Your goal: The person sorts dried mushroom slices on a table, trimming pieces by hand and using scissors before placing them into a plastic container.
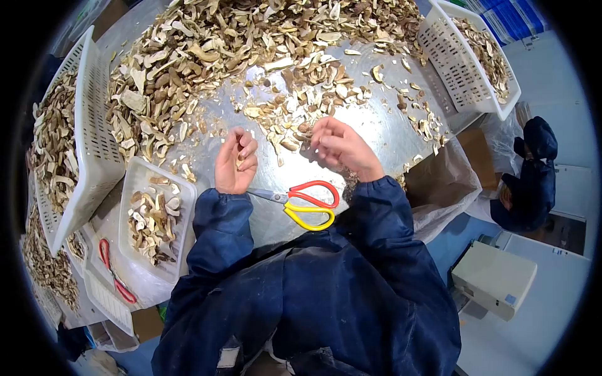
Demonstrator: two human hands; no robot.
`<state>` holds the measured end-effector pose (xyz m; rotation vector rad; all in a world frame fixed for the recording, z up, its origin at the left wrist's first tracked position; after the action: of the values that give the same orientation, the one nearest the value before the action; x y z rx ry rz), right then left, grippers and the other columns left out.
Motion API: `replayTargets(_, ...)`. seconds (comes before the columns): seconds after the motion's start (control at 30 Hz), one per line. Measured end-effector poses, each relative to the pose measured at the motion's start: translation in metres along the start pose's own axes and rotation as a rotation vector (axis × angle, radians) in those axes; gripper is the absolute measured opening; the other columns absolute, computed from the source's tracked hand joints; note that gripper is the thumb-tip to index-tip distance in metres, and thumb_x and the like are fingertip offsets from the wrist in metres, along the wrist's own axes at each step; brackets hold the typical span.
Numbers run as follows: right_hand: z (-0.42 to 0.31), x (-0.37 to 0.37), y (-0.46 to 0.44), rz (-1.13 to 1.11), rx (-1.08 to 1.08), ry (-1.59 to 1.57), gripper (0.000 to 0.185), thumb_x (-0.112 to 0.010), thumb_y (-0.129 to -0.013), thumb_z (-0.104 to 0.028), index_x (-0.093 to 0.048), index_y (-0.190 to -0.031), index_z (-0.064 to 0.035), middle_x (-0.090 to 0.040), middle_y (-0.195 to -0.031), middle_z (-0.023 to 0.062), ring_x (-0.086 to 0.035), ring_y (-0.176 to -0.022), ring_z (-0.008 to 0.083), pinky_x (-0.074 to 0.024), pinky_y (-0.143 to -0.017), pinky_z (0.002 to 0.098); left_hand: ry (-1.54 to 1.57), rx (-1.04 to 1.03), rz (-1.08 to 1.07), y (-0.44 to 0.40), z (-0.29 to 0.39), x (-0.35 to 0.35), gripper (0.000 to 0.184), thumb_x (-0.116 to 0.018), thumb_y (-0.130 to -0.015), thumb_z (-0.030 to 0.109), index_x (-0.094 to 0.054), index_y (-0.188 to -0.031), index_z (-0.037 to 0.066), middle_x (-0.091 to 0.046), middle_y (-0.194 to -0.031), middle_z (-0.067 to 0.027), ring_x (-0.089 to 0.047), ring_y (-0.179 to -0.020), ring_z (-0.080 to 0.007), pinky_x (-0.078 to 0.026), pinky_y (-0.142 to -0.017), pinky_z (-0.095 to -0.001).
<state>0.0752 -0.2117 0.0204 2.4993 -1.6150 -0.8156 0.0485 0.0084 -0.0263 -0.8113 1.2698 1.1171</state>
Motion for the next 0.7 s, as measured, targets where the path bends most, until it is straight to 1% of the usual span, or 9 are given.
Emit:
replayTargets(0.07,-0.005,0.012,-0.011,0.122,-0.034,0.303,0.018,-0.057,-0.084,-0.009,-0.056,-0.100,-0.0012,-0.059,-0.078,0.0018,-0.049,-0.057,0.0045,-0.0358,-0.045,0.0198,-0.024,-0.001,-0.003,-0.001,0.000,-0.001,0.017,-0.047,-0.095,0.022,-0.050,-0.106,0.008,-0.044,-0.085,0.0000,-0.039,-0.068,-0.0067,-0.030,-0.046,-0.0153)
replayTargets(0.2,-0.009,0.005,-0.030,0.162,0.202,1.121,0.015,-0.056,-0.083,-0.012,-0.062,-0.096,-0.0080,-0.063,-0.078,0.0079,-0.059,-0.062,0.0163,-0.0459,-0.054,0.0296,-0.096,0.010,-0.014,0.003,0.000,-0.005,0.019,-0.045,-0.096,0.023,-0.050,-0.107,0.008,-0.040,-0.085,0.0001,-0.039,-0.069,-0.0073,-0.030,-0.044,-0.0155)
replayTargets(0.3,-0.009,-0.012,-0.031,0.114,0.411,1.466,0.018,-0.057,-0.081,-0.015,-0.065,-0.097,-0.0117,-0.064,-0.085,0.0133,-0.060,-0.071,0.0305,-0.0490,-0.061,0.0372,-0.119,0.022,-0.019,0.004,0.000,-0.005,0.020,-0.046,-0.096,0.023,-0.050,-0.108,0.009,-0.040,-0.086,0.0005,-0.038,-0.069,-0.0071,-0.030,-0.045,-0.0155)
replayTargets(0.4,-0.003,-0.017,-0.029,0.144,0.471,1.578,0.016,-0.057,-0.081,-0.016,-0.064,-0.095,-0.0127,-0.063,-0.083,0.0129,-0.061,-0.072,0.0298,-0.0492,-0.062,0.0377,-0.143,0.016,0.014,0.004,-0.002,-0.006,0.020,-0.045,-0.096,0.022,-0.048,-0.110,0.009,-0.040,-0.086,0.0006,-0.038,-0.068,-0.0066,-0.029,-0.044,-0.0149)
replayTargets(0.43,-0.003,-0.016,-0.028,0.176,0.572,1.546,0.010,-0.055,-0.083,-0.014,-0.062,-0.089,-0.0092,-0.061,-0.072,0.0094,-0.061,-0.066,0.0258,-0.0478,-0.057,0.0339,-0.144,0.020,0.007,0.003,-0.003,-0.005,0.020,-0.046,-0.095,0.022,-0.048,-0.110,0.008,-0.041,-0.086,0.0002,-0.038,-0.068,-0.0065,-0.029,-0.045,-0.0148)
replayTargets(0.53,-0.006,0.008,-0.015,0.302,0.196,0.707,0.009,-0.053,-0.086,-0.013,-0.058,-0.086,-0.0055,-0.053,-0.062,0.0029,-0.055,-0.056,0.0162,-0.0423,-0.048,0.0275,-0.147,0.030,-0.011,0.002,-0.002,-0.003,0.021,-0.047,-0.094,0.019,-0.047,-0.111,0.007,-0.043,-0.087,-0.0008,-0.038,-0.068,-0.0064,-0.028,-0.046,-0.0145)
replayTargets(0.57,-0.001,0.031,-0.010,0.193,0.102,0.164,0.010,-0.051,-0.087,-0.012,-0.055,-0.085,-0.0033,-0.046,-0.060,-0.0012,-0.045,-0.052,0.0086,-0.0344,-0.042,0.0224,-0.144,0.031,-0.012,0.003,-0.002,-0.003,0.021,-0.047,-0.094,0.019,-0.047,-0.112,0.007,-0.043,-0.087,-0.0009,-0.038,-0.068,-0.0064,-0.028,-0.046,-0.0145)
replayTargets(0.6,-0.007,0.036,-0.005,0.057,0.183,-0.106,0.011,-0.050,-0.087,-0.014,-0.054,-0.085,-0.0034,-0.046,-0.060,0.0001,-0.040,-0.048,0.0071,-0.0277,-0.038,0.0214,-0.142,0.031,-0.012,0.003,-0.002,-0.003,0.021,-0.046,-0.094,0.019,-0.047,-0.112,0.007,-0.043,-0.087,-0.0010,-0.038,-0.067,-0.0064,-0.027,-0.046,-0.0145)
replayTargets(0.7,-0.022,0.054,0.002,0.117,0.274,-0.275,0.015,-0.050,-0.089,-0.017,-0.054,-0.085,-0.0028,-0.049,-0.063,0.0004,-0.038,-0.045,0.0063,-0.0228,-0.038,0.0187,-0.166,0.045,-0.017,0.002,-0.003,-0.006,0.020,-0.044,-0.097,0.023,-0.047,-0.111,0.010,-0.040,-0.086,0.0007,-0.038,-0.067,-0.0052,-0.028,-0.044,-0.0139)
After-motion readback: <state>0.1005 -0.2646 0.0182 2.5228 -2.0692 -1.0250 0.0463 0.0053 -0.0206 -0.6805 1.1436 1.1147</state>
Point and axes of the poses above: each hand's wrist, its own y-axis away from the middle knuckle, its own x-axis out of the back of the hand, z = x × y, the point moved 4 cm from there along -y, towards the middle knuckle
